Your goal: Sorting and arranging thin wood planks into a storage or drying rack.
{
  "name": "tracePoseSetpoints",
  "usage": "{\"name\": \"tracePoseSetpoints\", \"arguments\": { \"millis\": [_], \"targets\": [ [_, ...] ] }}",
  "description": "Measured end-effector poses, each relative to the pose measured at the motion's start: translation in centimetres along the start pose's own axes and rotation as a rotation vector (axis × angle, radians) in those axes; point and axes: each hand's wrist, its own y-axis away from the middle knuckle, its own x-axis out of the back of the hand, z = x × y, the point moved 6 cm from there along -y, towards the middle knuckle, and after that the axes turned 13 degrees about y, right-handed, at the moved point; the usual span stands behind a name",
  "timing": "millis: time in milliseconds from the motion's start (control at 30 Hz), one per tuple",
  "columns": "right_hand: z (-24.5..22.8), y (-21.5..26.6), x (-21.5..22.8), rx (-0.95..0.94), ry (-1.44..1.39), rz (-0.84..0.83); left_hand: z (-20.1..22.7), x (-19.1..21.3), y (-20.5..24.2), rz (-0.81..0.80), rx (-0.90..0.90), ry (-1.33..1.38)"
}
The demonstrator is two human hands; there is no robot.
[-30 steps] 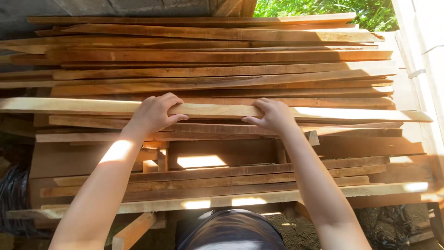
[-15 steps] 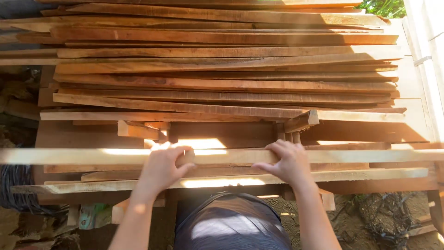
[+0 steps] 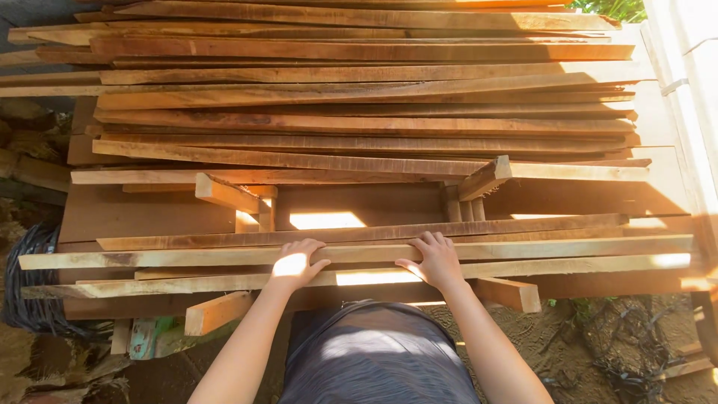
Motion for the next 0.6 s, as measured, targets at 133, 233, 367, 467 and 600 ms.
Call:
{"name": "tracePoseSetpoints", "arguments": {
  "millis": [133,233,367,467,600],
  "targets": [
    [0.2,0.5,-0.3,0.004,-0.014,-0.017,0.0,-0.4,0.2,-0.001,0.029,-0.020],
    [0.1,0.6,0.3,0.018,-0.007,0.012,0.1,0.0,0.1,0.009,0.053,-0.005],
    [0.2,1.0,-0.4,0.098,0.041,0.022,0.1,-0.1,0.3,-0.005,0.040,-0.025],
    [1.3,1.2,-1.4,0.126,0.030,0.143,0.9,-0.5,0.7,0.054,-0.016,-0.005],
    [1.7,2.0,-1.5,0.122,-0.067,0.187,1.0,-1.7,1.6,0.150,0.011,0.054]
  ]
}}
